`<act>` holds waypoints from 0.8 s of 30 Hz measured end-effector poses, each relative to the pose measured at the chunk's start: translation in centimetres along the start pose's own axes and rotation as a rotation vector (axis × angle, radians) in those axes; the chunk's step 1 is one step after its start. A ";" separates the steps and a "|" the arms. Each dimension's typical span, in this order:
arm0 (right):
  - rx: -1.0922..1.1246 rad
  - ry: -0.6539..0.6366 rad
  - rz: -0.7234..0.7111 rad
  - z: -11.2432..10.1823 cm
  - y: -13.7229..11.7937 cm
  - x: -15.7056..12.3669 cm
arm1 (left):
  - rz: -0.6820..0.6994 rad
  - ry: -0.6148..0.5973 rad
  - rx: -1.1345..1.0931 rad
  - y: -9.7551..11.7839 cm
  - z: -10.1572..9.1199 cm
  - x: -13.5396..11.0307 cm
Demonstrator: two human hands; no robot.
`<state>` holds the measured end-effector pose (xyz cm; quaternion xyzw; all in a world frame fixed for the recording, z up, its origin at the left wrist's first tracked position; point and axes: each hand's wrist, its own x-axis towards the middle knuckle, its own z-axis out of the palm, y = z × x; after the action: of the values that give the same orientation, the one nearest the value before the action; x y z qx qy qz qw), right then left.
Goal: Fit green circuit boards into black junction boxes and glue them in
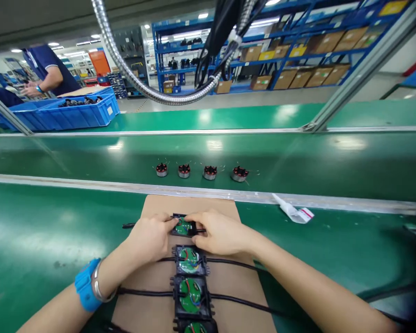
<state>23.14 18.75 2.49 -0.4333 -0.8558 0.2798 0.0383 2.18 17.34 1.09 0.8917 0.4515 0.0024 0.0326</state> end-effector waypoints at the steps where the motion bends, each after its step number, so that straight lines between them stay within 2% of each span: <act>1: 0.027 0.019 0.003 0.0 0.2 -0.2 | 0.000 0.052 -0.045 -0.1 -0.1 0.0; 3: 0.068 0.070 0.022 0.2 0.4 -0.7 | 0.054 0.123 -0.131 -0.3 0.0 0.3; 6: 0.075 0.104 0.056 0.6 0.3 -1.0 | 0.206 0.098 -0.208 -0.5 0.6 1.0; 10: 0.037 0.131 0.150 0.3 -0.4 -0.5 | 0.261 0.107 -0.236 -0.8 2.2 1.1; 13: 0.015 0.033 0.184 -0.1 -0.5 0.0 | 0.281 0.151 -0.253 -0.9 3.1 0.7; 16: 0.083 -0.035 0.085 0.5 -0.1 0.1 | 0.293 0.148 -0.280 -1.1 3.4 0.3; 18: 0.104 0.071 -0.040 1.6 0.5 -0.1 | 0.294 0.124 -0.297 -1.2 3.4 0.0; 21: 0.023 0.291 -0.202 3.5 1.8 -0.4 | 0.292 0.099 -0.300 -1.4 3.2 -0.1; 24: -0.088 0.341 -0.191 4.7 3.1 -0.5 | 0.290 0.086 -0.279 -1.4 3.2 -0.2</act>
<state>24.27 17.70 -2.95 -0.3926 -0.8855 0.1597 0.1901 1.05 17.84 -2.14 0.9333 0.3147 0.1075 0.1359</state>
